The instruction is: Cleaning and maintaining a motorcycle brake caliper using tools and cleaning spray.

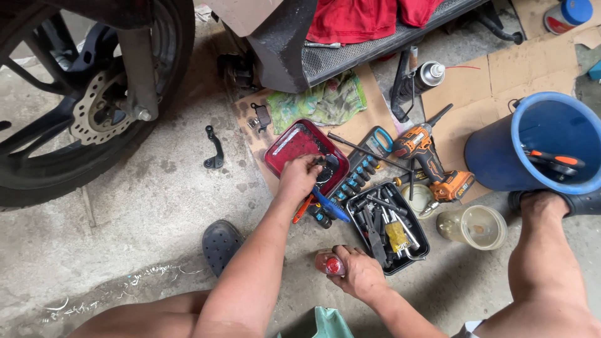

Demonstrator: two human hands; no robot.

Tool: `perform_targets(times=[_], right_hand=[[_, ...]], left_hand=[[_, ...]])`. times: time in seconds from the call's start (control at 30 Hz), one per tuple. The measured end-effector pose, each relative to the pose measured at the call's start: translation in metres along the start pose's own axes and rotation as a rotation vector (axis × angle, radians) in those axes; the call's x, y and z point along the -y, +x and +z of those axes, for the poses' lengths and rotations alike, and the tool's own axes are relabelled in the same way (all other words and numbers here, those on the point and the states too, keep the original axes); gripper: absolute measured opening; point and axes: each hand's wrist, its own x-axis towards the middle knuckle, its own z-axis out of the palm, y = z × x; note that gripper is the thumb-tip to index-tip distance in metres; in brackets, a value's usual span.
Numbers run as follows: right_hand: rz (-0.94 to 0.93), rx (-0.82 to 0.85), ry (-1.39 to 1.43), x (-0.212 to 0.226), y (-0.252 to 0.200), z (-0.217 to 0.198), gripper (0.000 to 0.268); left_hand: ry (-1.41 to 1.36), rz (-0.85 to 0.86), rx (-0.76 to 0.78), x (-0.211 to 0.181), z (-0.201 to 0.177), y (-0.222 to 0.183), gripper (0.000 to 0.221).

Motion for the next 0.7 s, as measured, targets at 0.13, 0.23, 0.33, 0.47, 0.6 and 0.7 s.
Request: perform_targets(times=[0.13, 0.23, 0.33, 0.47, 0.6, 0.7], right_hand=[[0.000, 0.009, -0.007, -0.003, 0.000, 0.004, 0.060], [0.035, 0.059, 0.050, -0.008, -0.003, 0.001, 0.053], [0.021, 0.014, 0.093, -0.015, -0.008, 0.006, 0.050], [0.021, -0.042, 0.091, -0.023, -0.016, 0.017, 0.054], [0.010, -0.045, 0.120, -0.027, -0.019, 0.022, 0.056], [0.027, -0.067, 0.151, -0.025, -0.022, 0.022, 0.054]], left_hand=[[0.126, -0.008, 0.009, -0.005, -0.001, -0.007, 0.037], [0.063, 0.014, -0.026, -0.003, 0.003, -0.005, 0.037], [-0.143, -0.166, 0.015, 0.009, 0.008, 0.011, 0.037], [-0.503, -0.265, 0.006, 0.051, 0.023, 0.039, 0.046], [-0.646, -0.229, 0.035, 0.055, 0.025, 0.042, 0.046], [-0.661, -0.241, 0.048, 0.053, 0.026, 0.042, 0.042]])
